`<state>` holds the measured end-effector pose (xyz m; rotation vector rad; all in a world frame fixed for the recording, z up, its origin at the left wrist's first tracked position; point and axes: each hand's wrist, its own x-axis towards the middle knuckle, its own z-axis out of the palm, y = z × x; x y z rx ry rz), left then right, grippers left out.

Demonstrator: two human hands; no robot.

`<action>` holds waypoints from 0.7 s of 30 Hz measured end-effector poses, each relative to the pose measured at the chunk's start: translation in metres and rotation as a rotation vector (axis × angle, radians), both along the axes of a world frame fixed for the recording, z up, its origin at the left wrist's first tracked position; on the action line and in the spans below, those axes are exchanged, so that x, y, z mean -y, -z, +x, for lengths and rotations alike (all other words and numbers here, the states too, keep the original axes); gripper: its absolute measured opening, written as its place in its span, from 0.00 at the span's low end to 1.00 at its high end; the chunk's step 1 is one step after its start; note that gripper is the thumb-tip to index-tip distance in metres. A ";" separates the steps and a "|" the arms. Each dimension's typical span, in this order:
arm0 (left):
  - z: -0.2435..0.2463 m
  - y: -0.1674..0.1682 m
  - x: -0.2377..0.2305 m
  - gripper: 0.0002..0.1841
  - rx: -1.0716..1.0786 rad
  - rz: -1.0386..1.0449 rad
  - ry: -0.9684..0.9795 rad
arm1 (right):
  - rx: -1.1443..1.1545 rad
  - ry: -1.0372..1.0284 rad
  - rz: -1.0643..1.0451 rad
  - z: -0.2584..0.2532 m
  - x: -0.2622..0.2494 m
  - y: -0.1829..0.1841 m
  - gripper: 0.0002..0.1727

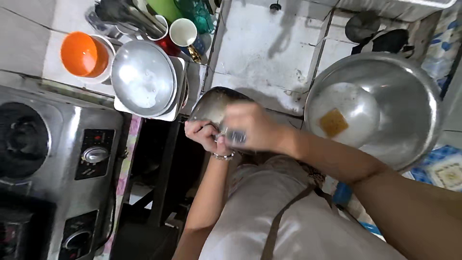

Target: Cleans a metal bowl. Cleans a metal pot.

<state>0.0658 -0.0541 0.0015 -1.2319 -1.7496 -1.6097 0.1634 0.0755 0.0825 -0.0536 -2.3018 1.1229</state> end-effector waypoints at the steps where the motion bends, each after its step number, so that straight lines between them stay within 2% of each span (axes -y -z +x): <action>1: 0.001 0.000 0.002 0.23 0.002 -0.008 0.006 | -0.014 -0.043 -0.023 -0.001 0.008 0.001 0.10; 4: 0.006 -0.001 0.003 0.21 0.008 0.009 0.006 | 0.238 -0.029 -0.028 -0.014 -0.033 -0.005 0.09; 5: 0.008 -0.001 0.003 0.21 0.013 0.017 0.010 | 0.261 -0.015 -0.011 -0.017 -0.038 -0.004 0.09; 7: 0.008 0.002 -0.002 0.20 0.027 0.033 0.037 | 0.164 -0.047 0.002 -0.015 -0.022 -0.011 0.09; 9: 0.009 0.003 0.001 0.19 0.024 0.022 0.054 | 0.063 -0.120 -0.074 -0.012 -0.004 -0.004 0.09; 13: 0.005 -0.003 -0.001 0.21 -0.010 -0.006 0.026 | 0.260 0.027 -0.023 -0.024 -0.047 0.001 0.10; 17: 0.005 0.000 -0.005 0.21 0.001 0.009 0.039 | 0.062 -0.103 -0.050 -0.005 -0.006 -0.004 0.10; 19: 0.006 -0.004 -0.006 0.22 -0.011 -0.018 0.023 | 0.146 -0.078 -0.090 -0.005 -0.022 -0.003 0.09; 21: 0.005 -0.005 -0.006 0.22 -0.015 -0.017 0.014 | 0.251 0.045 -0.053 -0.011 -0.047 0.002 0.10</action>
